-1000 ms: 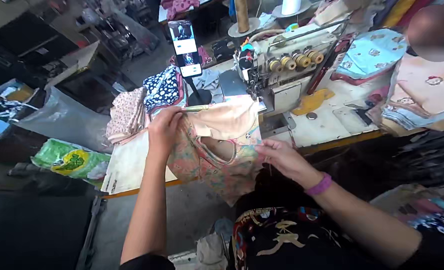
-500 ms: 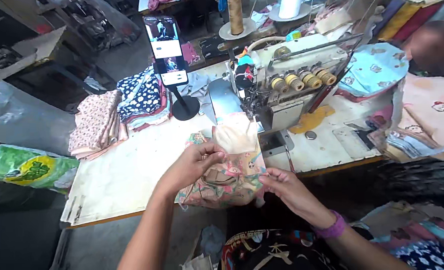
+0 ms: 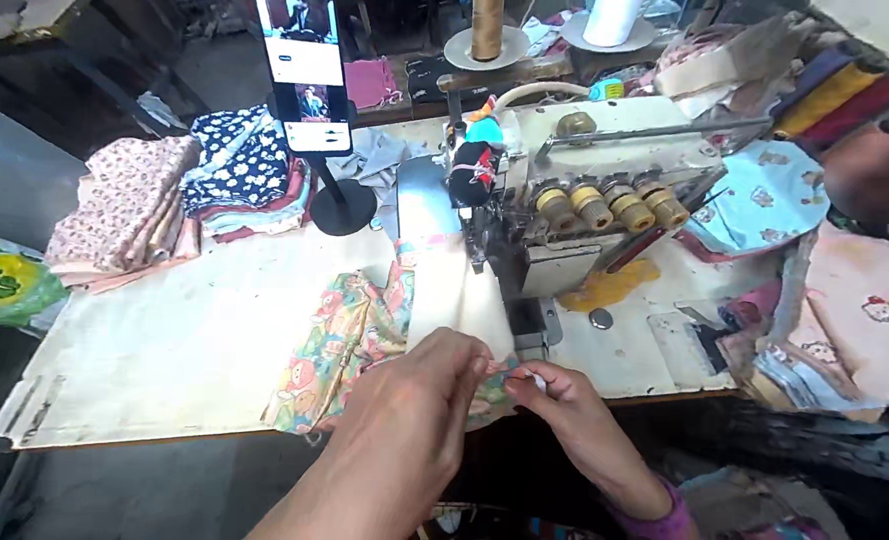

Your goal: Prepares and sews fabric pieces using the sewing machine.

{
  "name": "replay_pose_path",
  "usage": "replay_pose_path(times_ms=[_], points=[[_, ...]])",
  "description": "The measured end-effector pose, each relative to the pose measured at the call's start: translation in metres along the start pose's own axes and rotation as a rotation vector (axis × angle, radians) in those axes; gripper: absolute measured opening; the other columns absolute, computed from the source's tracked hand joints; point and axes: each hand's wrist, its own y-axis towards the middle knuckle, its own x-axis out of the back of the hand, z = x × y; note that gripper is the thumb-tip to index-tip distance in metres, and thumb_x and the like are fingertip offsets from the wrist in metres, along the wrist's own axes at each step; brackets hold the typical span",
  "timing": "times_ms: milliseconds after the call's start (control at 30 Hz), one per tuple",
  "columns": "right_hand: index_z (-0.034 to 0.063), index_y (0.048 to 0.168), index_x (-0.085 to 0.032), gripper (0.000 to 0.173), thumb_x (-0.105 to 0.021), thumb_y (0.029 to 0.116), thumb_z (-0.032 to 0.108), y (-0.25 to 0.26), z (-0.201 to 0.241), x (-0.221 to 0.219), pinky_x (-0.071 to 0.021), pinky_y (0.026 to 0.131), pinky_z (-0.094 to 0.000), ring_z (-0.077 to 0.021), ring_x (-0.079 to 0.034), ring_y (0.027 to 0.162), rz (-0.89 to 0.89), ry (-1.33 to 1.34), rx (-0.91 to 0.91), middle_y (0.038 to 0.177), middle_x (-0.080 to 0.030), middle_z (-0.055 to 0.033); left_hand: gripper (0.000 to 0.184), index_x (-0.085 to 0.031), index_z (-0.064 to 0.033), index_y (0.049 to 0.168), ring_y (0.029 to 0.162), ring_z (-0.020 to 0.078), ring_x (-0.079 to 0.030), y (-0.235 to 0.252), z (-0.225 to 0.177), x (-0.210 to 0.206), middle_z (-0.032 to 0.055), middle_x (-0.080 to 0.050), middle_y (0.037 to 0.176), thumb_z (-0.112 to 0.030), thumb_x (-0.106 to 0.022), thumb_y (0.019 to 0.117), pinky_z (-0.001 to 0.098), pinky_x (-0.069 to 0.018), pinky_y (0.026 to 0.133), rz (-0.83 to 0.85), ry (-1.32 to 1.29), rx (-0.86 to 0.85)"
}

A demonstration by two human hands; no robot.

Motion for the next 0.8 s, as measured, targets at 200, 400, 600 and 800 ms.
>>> replay_pose_path(times_ms=[200, 400, 600, 800], points=[[0.0069, 0.092, -0.072, 0.010, -0.062, 0.0947, 0.005, 0.040, 0.014, -0.002, -0.0526, 0.061, -0.0159, 0.0035, -0.061, 0.064, 0.007, -0.039, 0.066, 0.074, -0.068, 0.0098, 0.016, -0.071, -0.0036, 0.094, 0.062, 0.0225, -0.067, 0.026, 0.006, -0.039, 0.0094, -0.068, 0.079, -0.013, -0.058, 0.0978, 0.0380, -0.0538, 0.053, -0.044, 0.200, 0.000], [0.0012, 0.103, -0.072, 0.012, -0.065, 0.0962, 0.007, 0.042, 0.008, -0.001, -0.0566, 0.071, -0.0168, 0.0016, -0.067, 0.075, 0.023, -0.144, 0.097, 0.084, -0.073, 0.0055, 0.034, -0.063, -0.0015, 0.135, 0.085, 0.0096, -0.072, -0.076, 0.056, -0.073, 0.0103, -0.073, 0.120, -0.009, -0.058, 0.1021, 0.0253, -0.0602, 0.076, -0.231, -0.180, 0.105], [0.0039, 0.104, -0.065, 0.008, -0.060, 0.0981, 0.005, 0.010, 0.003, -0.026, -0.0614, 0.074, -0.0263, -0.0067, -0.071, 0.077, 0.067, 0.097, -0.046, 0.086, -0.073, 0.0024, 0.016, -0.065, 0.0048, 0.107, 0.071, -0.0048, -0.067, -0.135, 0.096, -0.013, -0.0033, -0.074, 0.089, -0.007, -0.065, 0.0967, 0.0153, -0.0585, 0.065, -0.717, -0.149, 0.300], [0.0009, 0.108, -0.057, 0.008, -0.055, 0.1006, 0.002, 0.006, -0.006, -0.084, -0.0605, 0.077, -0.0275, -0.0103, -0.071, 0.082, -0.072, 0.348, -0.106, 0.093, -0.071, -0.0040, 0.023, -0.071, 0.0039, 0.113, 0.115, 0.0277, -0.065, -0.057, 0.125, 0.061, 0.0209, -0.068, 0.123, -0.007, -0.065, 0.0942, 0.0434, -0.0526, 0.099, -0.320, 0.206, -0.189]])
